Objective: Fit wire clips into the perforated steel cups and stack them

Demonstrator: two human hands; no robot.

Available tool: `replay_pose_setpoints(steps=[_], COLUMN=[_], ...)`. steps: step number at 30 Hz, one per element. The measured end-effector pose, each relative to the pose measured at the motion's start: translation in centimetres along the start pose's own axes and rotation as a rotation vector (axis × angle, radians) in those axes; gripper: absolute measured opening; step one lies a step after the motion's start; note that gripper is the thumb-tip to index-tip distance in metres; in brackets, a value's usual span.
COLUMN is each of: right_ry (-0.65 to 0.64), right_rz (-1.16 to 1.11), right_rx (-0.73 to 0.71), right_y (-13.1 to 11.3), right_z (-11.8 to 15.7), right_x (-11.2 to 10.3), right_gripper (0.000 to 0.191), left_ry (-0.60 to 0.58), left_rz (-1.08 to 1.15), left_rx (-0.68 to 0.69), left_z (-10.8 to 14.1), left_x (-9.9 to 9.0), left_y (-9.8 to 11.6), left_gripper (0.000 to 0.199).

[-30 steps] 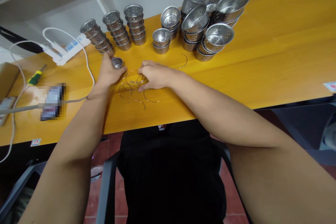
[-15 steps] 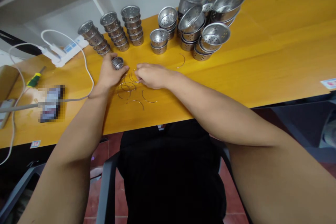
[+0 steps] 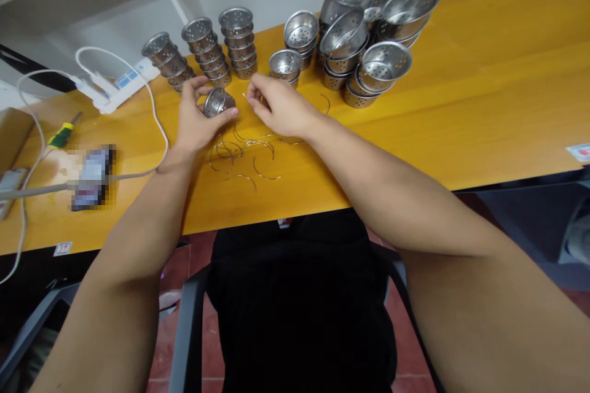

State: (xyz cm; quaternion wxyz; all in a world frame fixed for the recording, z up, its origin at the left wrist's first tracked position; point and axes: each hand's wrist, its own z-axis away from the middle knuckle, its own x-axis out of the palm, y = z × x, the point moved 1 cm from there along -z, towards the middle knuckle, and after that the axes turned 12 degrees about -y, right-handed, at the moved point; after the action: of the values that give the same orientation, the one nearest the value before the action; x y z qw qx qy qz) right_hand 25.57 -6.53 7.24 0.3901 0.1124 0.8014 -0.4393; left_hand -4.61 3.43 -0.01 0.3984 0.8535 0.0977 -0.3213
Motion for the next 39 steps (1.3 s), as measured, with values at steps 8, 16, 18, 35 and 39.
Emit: replay_pose_setpoints(steps=[8, 16, 18, 35, 39], right_ry=[0.137, 0.210, 0.212, 0.143, 0.148], right_rz=[-0.343, -0.375, -0.359, -0.157, -0.143], right_rx=[-0.040, -0.053, -0.049, 0.082, 0.090], right_y=[3.0, 3.3, 2.9, -0.6, -0.7], right_z=[-1.7, -2.0, -1.8, -0.4, -0.4], right_x=[1.9, 1.2, 1.0, 0.2, 0.1], right_gripper=[0.055, 0.056, 0.053, 0.049, 0.052], left_ry=[-0.034, 0.008, 0.006, -0.056, -0.051], left_rz=[0.069, 0.108, 0.109, 0.051, 0.069], left_rx=[0.134, 0.254, 0.247, 0.038, 0.037], left_z=[-0.6, -1.0, -1.0, -0.2, -0.2], left_x=[1.1, 1.3, 1.4, 1.2, 1.2], left_y=[0.1, 1.2, 1.6, 6.6, 5.9], left_gripper=[0.128, 0.126, 0.125, 0.108, 0.112])
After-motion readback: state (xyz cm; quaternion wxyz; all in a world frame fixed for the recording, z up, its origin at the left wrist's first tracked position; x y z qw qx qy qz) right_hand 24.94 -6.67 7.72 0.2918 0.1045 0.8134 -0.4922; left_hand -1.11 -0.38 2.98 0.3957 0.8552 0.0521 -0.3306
